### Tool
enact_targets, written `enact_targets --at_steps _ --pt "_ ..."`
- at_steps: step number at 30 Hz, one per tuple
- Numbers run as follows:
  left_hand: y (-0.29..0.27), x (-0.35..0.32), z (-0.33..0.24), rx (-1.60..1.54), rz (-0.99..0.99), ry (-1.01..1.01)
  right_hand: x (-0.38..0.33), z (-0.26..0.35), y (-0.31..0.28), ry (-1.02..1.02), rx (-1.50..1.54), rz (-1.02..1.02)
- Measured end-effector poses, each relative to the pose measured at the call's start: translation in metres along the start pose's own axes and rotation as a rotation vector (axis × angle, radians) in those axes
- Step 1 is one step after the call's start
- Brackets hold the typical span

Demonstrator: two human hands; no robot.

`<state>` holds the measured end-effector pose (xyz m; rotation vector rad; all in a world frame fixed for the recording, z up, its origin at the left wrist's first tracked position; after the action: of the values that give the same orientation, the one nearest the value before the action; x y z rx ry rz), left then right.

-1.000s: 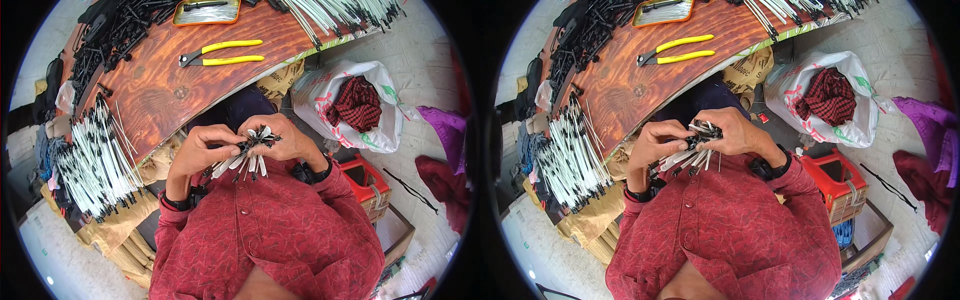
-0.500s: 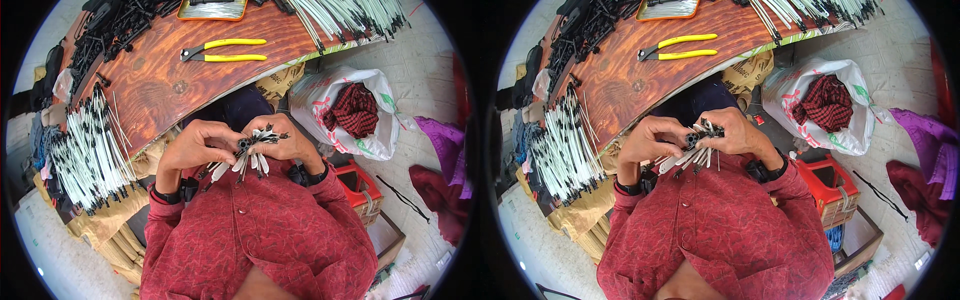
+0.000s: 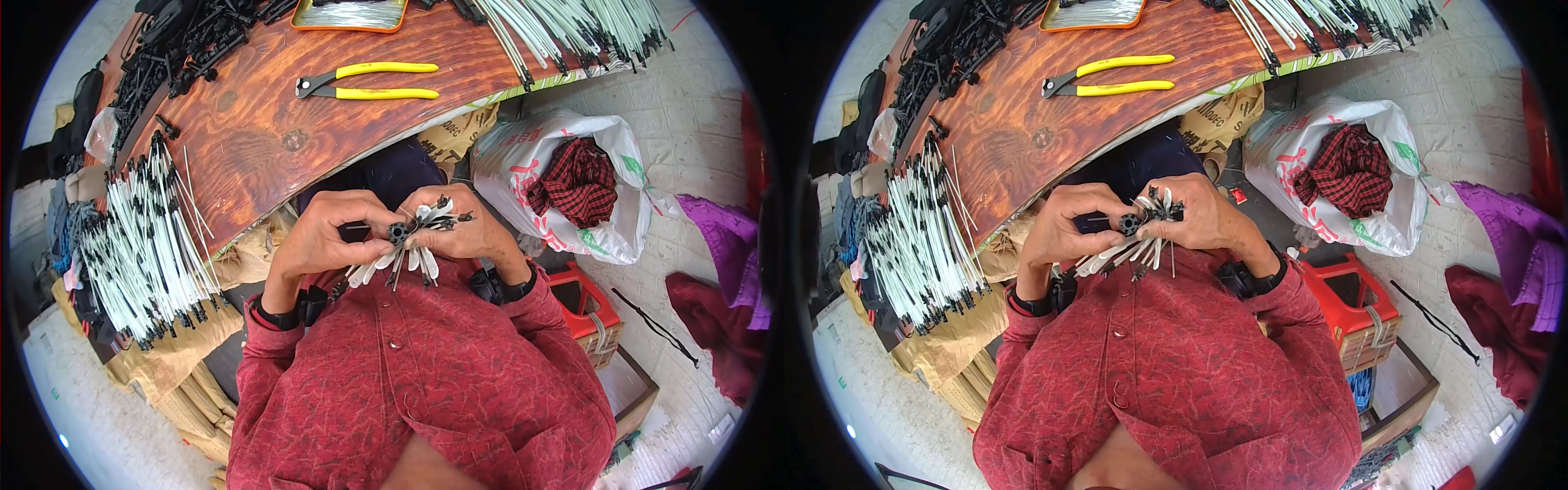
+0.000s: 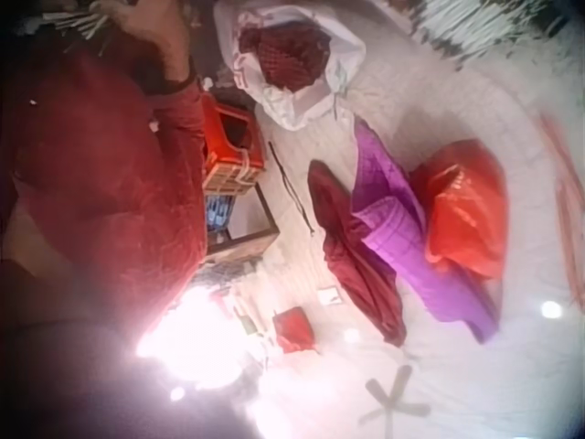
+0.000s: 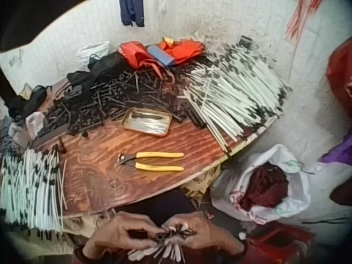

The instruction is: Assembling black connectors onto white rods and organizing them into bundles.

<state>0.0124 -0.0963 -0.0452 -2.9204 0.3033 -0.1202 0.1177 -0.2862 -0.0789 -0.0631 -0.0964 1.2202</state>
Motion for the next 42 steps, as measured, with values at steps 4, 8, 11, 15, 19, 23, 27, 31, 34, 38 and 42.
enact_targets --at_steps 4,8,11,15,19,23,27,31,34,38,42 --pt "0.002 0.0 -0.008 0.1 -0.051 -0.05 -0.001 -0.002 -0.001 0.064 0.042 -0.007" --pt "0.005 -0.002 -0.007 0.106 -0.063 -0.006 -0.001 0.0 -0.003 0.049 0.043 0.003" --pt "0.008 -0.002 -0.003 0.058 -0.08 0.038 -0.001 0.0 -0.003 0.041 0.031 0.012" --pt "0.009 -0.001 -0.001 0.01 -0.064 0.022 -0.002 0.003 -0.004 0.069 0.057 0.007" --pt "0.011 -0.006 0.013 -0.115 -0.03 0.067 -0.003 -0.003 -0.003 -0.025 0.009 0.039" --pt "0.019 -0.011 0.017 -0.229 -0.008 0.022 -0.004 0.002 -0.001 -0.091 0.035 0.085" --pt "0.019 -0.013 0.019 -0.273 0.01 -0.024 0.0 0.002 -0.003 -0.106 0.029 0.127" --pt "0.018 -0.011 0.022 -0.244 -0.013 0.024 0.005 0.003 -0.004 -0.094 0.03 0.165" --pt "0.017 -0.012 0.023 -0.253 -0.003 0.017 0.007 0.002 -0.003 -0.081 0.021 0.188" --pt "0.019 -0.012 0.029 -0.345 0.021 -0.008 0.009 0.002 -0.003 -0.08 0.015 0.24" --pt "0.02 -0.012 0.034 -0.398 0.016 0.0 0.011 0.005 -0.003 -0.095 0.019 0.24"
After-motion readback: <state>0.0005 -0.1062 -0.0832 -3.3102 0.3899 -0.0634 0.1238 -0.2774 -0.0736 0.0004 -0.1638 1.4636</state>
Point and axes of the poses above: each hand's wrist, its own x-axis towards the middle knuckle, its own y-axis out of the palm, z = x × y, the point moved 3 cm from there along x, towards the middle knuckle, and after that the axes turned 2 degrees about z, right-handed, at the moved point
